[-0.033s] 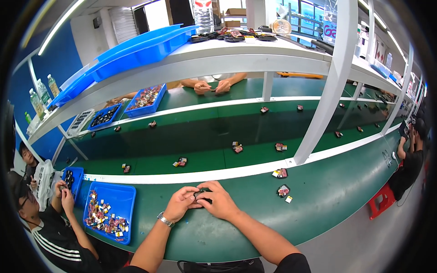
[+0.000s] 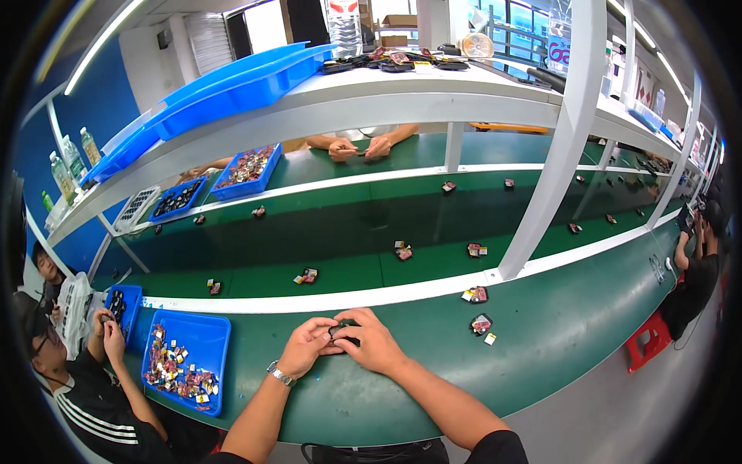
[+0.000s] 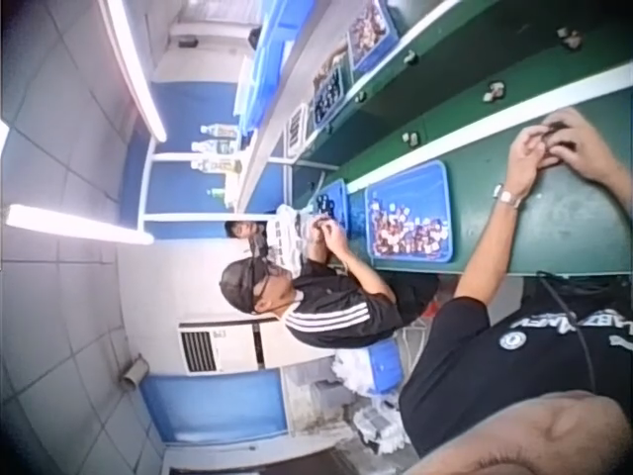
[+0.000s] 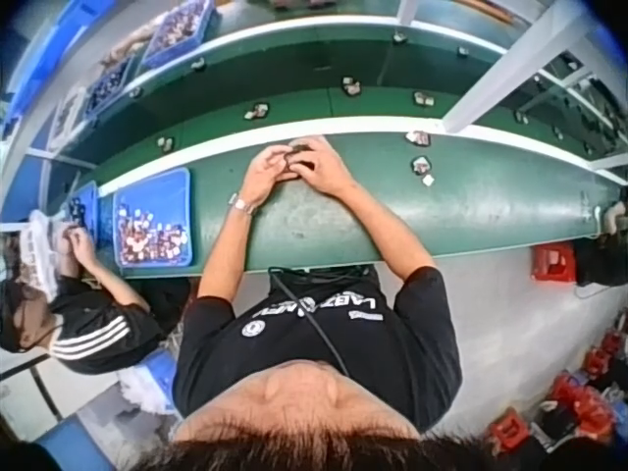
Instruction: Assembling small components on an industrial production line.
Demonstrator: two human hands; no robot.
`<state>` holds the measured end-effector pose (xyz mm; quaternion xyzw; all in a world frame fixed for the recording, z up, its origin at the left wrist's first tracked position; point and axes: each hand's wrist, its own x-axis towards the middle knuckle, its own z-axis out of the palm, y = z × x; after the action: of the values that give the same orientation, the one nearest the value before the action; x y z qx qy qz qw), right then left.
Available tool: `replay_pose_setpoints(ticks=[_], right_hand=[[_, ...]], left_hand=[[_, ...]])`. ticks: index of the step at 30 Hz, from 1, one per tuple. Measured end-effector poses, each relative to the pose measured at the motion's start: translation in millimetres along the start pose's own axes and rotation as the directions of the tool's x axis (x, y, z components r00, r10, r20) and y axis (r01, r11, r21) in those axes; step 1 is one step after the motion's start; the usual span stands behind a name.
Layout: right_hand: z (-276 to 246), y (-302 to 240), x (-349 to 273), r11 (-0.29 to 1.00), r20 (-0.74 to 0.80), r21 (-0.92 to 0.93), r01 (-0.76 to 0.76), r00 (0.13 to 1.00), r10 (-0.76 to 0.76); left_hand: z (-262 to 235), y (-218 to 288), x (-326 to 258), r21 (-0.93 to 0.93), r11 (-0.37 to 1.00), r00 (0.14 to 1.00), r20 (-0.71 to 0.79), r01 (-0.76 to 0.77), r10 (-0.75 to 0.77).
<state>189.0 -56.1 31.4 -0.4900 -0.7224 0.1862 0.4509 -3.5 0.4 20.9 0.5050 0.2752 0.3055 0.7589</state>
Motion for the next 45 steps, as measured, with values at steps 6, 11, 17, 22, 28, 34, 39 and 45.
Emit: replay_pose_setpoints(ticks=[6,11,17,22,28,34,39,45], right_hand=[[1,-4,-1,0.999,-0.006,0.015,-0.04,0.999,0.04],[1,-2,-1,0.998,0.004,0.047,-0.042,0.999,0.042],[5,-11,1,0.998,-0.042,0.016,0.057,0.998,-0.056],[5,-8,-1,1.0,-0.082,-0.015,0.015,0.996,-0.017],[5,-6,-3,1.0,-0.082,0.016,-0.009,0.997,0.01],[11,-6,1,0.996,-0.065,0.092,0.007,0.998,-0.001],[6,-7,5,0.991,-0.102,-0.093,0.092,0.99,-0.101],[2,-11,5,0.951,-0.118,-0.238,0.198,0.966,-0.231]], left_hand=[[0,-1,0,-0.005,1.0,1.0,0.001,-0.003,0.003],[0,-2,1,-0.005,1.0,1.0,0.011,-0.012,0.012],[-5,-5,0,-0.022,0.999,0.999,0.008,-0.045,0.045],[-5,-4,1,-0.065,0.997,0.999,-0.002,-0.044,0.044],[1,-4,1,-0.058,0.997,0.998,-0.019,-0.054,0.053],[-4,-8,1,-0.018,0.995,0.993,-0.067,-0.101,0.1],[3,-2,2,-0.088,0.994,0.994,-0.091,-0.068,0.06],[4,0,1,-0.063,0.998,0.996,-0.084,-0.027,0.021]])
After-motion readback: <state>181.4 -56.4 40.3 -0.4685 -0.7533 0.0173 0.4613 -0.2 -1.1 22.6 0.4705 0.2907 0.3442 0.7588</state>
